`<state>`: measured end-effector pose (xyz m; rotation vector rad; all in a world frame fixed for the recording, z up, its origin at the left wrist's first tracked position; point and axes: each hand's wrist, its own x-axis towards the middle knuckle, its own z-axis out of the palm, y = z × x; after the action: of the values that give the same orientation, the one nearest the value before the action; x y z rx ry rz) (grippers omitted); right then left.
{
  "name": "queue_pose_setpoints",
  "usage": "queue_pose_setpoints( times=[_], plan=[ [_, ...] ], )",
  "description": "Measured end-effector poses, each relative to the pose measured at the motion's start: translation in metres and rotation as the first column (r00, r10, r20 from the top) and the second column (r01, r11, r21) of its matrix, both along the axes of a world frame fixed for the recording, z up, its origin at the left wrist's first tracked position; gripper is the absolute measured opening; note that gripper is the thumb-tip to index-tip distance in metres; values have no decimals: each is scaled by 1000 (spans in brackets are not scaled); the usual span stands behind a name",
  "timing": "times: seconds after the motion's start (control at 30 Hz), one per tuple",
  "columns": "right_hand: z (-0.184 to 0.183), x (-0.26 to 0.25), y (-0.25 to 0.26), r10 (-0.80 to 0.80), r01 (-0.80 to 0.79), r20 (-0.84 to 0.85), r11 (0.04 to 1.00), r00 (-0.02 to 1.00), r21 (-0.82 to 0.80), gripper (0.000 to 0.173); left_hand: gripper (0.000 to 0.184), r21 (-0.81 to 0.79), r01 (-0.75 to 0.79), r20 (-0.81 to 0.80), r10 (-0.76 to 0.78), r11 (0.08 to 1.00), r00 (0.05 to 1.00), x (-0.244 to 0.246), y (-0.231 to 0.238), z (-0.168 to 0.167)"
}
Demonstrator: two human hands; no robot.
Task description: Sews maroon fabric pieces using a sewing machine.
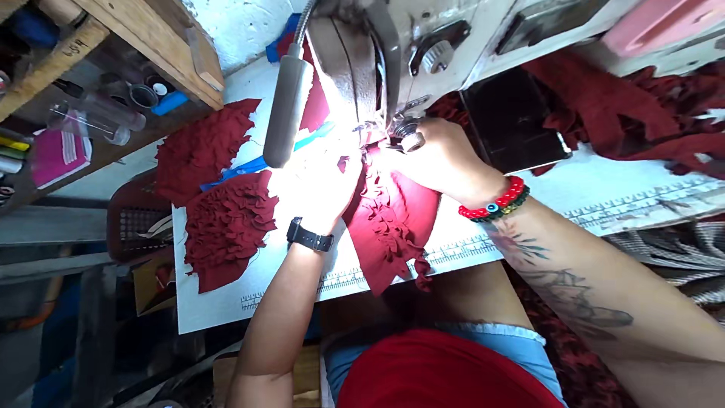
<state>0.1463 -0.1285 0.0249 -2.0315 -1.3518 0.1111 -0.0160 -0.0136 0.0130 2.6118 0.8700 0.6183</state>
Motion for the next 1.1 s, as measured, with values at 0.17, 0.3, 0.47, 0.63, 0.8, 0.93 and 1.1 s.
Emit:
queue_pose_setpoints(
  times=[0.17, 0.3, 0.47, 0.63, 0.8, 0.93, 1.1],
  plan=[
    [9, 8, -30, 111, -38, -363, 979, 925, 201, 9, 29, 17, 6, 99, -8, 1000, 995, 7, 9, -6],
    [6, 5, -40, 241, 130, -913, 946, 329, 297, 20, 27, -4, -11, 171, 12, 1000, 985, 3, 9, 1],
    [9, 11, -77, 41, 111, -612, 972, 790, 208, 13, 25, 7, 13, 197, -14, 1000, 980, -2, 11, 6],
    [19, 5, -72, -116, 118, 119, 993, 986, -15, 22, 51, -30, 65, -77, -68, 997, 995, -1, 11, 0],
    [11, -19, -39, 83, -78, 138, 996, 987, -41, 25, 46, -175, 119, -11, -123, 977, 992, 2, 21, 4],
    [0, -18, -14, 33, -21, 132, 995, 991, -97, 29, 23, -164, 156, 222, -118, 974, 968, 5, 26, 2],
    [-6, -15, 3, -21, 43, 120, 982, 993, -185, 34, 21, -126, 81, 253, -47, 989, 966, 13, 23, -2]
  ],
)
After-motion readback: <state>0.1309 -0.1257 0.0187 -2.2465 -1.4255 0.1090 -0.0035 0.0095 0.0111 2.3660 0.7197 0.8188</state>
